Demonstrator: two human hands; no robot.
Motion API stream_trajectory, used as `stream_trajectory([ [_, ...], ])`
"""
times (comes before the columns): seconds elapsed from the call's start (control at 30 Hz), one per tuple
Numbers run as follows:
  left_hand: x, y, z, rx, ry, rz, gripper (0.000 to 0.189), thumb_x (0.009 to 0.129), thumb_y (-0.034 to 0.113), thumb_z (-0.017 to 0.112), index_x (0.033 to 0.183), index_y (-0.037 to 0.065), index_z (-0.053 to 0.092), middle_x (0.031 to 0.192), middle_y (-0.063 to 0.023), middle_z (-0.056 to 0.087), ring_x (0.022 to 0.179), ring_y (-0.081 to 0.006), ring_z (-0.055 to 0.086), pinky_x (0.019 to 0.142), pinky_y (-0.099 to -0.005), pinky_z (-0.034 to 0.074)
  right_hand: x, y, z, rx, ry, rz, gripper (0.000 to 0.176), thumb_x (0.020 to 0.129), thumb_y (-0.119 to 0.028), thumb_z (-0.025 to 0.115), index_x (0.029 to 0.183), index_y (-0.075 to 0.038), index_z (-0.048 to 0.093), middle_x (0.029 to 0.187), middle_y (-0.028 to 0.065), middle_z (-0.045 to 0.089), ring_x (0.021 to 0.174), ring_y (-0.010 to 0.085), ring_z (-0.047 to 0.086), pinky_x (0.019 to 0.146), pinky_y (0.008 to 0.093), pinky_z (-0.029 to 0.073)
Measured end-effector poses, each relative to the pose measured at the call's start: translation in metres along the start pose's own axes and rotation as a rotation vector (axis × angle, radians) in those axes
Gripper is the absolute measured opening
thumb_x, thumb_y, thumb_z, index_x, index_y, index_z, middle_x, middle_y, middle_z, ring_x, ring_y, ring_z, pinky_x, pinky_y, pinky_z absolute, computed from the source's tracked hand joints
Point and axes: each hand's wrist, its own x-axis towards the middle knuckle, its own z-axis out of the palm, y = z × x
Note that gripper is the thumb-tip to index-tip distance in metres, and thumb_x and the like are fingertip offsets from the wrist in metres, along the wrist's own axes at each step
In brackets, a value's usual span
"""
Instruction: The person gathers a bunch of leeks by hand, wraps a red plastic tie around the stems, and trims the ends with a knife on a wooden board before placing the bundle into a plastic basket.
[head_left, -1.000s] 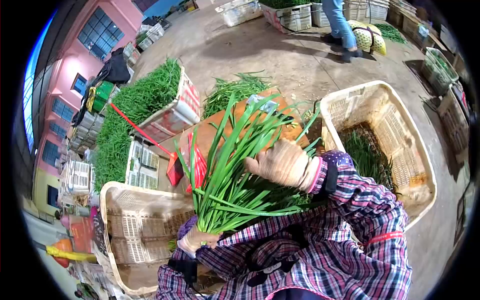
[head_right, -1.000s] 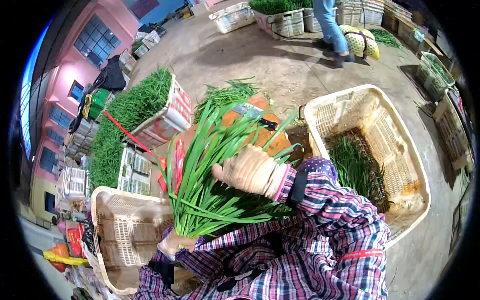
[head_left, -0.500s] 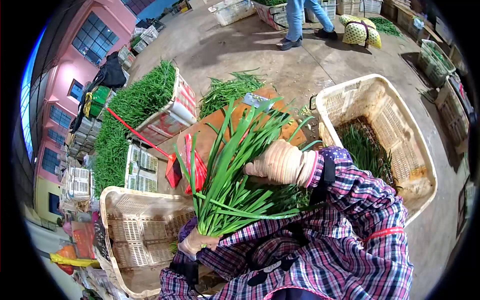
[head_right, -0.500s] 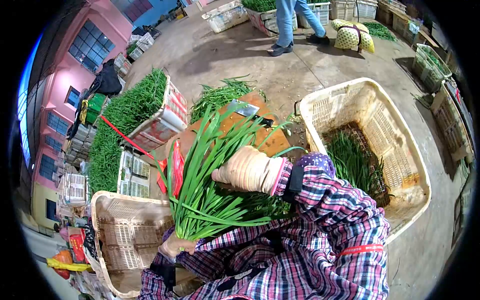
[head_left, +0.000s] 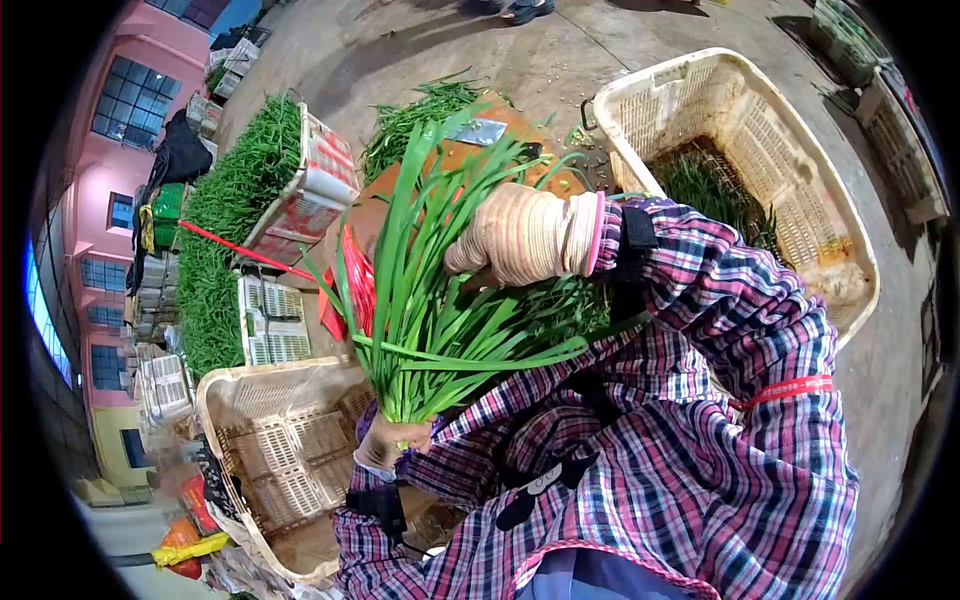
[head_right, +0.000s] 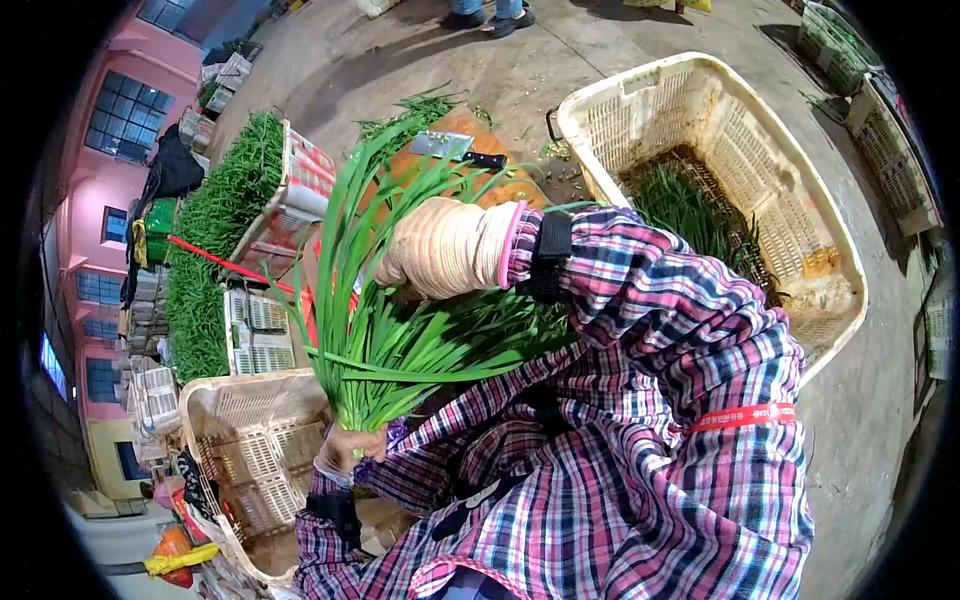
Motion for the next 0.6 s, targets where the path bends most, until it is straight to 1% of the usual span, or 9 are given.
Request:
stream_trajectory([
  [0.07,0.001,0.003,0.000,-0.017,-0.023,0.017,0.027,0.069,0.003,0.065,0.094,-0.002,0.056,0.066,-0.0049,0.052,0.050,-0.0134,0.046,0.049,-0.0290,0.043,-0.001,-0.002,-0.006,0.112,0.201,0.013,0.022,0.078,-0.032,0.063,0.096,-0.019,0.065,0.069,0.0093,0.061,0.068,0.0315,0.061,0.060,0.0412,0.047],
  [0.17,-0.005,-0.001,0.000,-0.040,0.013,0.030,0.025,0.070,0.003,0.064,0.093,-0.005,0.055,0.066,-0.0053,0.051,0.051,-0.0139,0.047,0.052,-0.0298,0.044,-0.016,0.009,-0.043,0.393,0.325,0.257,0.020,0.078,-0.023,0.066,0.098,-0.018,0.065,0.077,0.0102,0.064,0.068,0.0260,0.062,0.062,0.0365,0.049],
  [0.23,-0.009,-0.008,-0.006,-0.079,0.070,0.030,0.025,0.071,0.003,0.063,0.093,-0.006,0.055,0.066,-0.0056,0.051,0.052,-0.0139,0.047,0.052,-0.0297,0.044,-0.037,0.019,-0.063,0.255,0.539,0.215,0.018,0.080,-0.022,0.066,0.097,-0.015,0.064,0.077,0.0088,0.065,0.068,0.0200,0.063,0.063,0.0336,0.049],
  [0.3,-0.010,-0.012,-0.007,0.062,0.099,0.144,0.025,0.068,0.005,0.057,0.091,-0.004,0.051,0.059,-0.0062,0.047,0.046,-0.0157,0.043,0.048,-0.0314,0.041,-0.065,0.019,-0.089,0.238,0.557,0.336,0.018,0.082,-0.020,0.066,0.097,-0.012,0.064,0.076,0.0072,0.065,0.068,0.0147,0.062,0.063,0.0291,0.049],
  [0.37,-0.009,-0.009,-0.011,-0.125,0.151,0.102,0.026,0.067,0.005,0.058,0.091,-0.004,0.051,0.060,-0.0065,0.048,0.045,-0.0157,0.043,0.047,-0.0319,0.041,-0.104,0.016,-0.114,-0.039,0.630,0.338,0.016,0.083,-0.016,0.065,0.097,-0.009,0.064,0.075,0.0063,0.064,0.069,0.0115,0.061,0.061,0.0247,0.049],
  [0.43,-0.005,-0.014,-0.021,-0.170,0.139,0.117,0.026,0.068,0.006,0.062,0.090,-0.004,0.052,0.060,-0.0069,0.049,0.046,-0.0156,0.044,0.046,-0.0315,0.041,-0.150,-0.003,-0.138,-0.214,0.642,0.449,0.012,0.083,-0.011,0.064,0.094,-0.007,0.064,0.072,0.0055,0.064,0.065,0.0123,0.060,0.059,0.0242,0.049],
  [0.47,0.000,-0.017,-0.028,-0.175,0.105,0.139,0.026,0.068,0.007,0.062,0.089,-0.004,0.052,0.060,-0.0064,0.049,0.047,-0.0154,0.044,0.046,-0.0316,0.041,-0.173,-0.014,-0.153,-0.458,0.545,0.460,0.008,0.084,-0.011,0.061,0.090,-0.006,0.064,0.070,0.0044,0.062,0.062,0.0125,0.059,0.056,0.0244,0.048],
  [0.57,0.015,-0.015,-0.036,-0.267,0.024,0.219,0.028,0.068,0.011,0.065,0.089,-0.004,0.053,0.057,-0.0037,0.046,0.045,-0.0148,0.043,0.048,-0.0288,0.041,-0.264,-0.042,-0.167,-0.611,0.359,0.785,0.010,0.082,-0.011,0.058,0.081,-0.001,0.054,0.071,0.0147,0.053,0.063,0.0256,0.057,0.057,0.0343,0.043],
  [0.6,0.022,-0.017,-0.042,-0.291,-0.017,0.223,0.029,0.068,0.012,0.066,0.090,-0.003,0.053,0.056,-0.0032,0.045,0.045,-0.0146,0.043,0.047,-0.0288,0.040,-0.286,-0.060,-0.155,-0.534,0.439,1.015,0.011,0.080,-0.010,0.058,0.078,-0.001,0.051,0.069,0.0144,0.052,0.063,0.0269,0.056,0.058,0.0347,0.043],
])
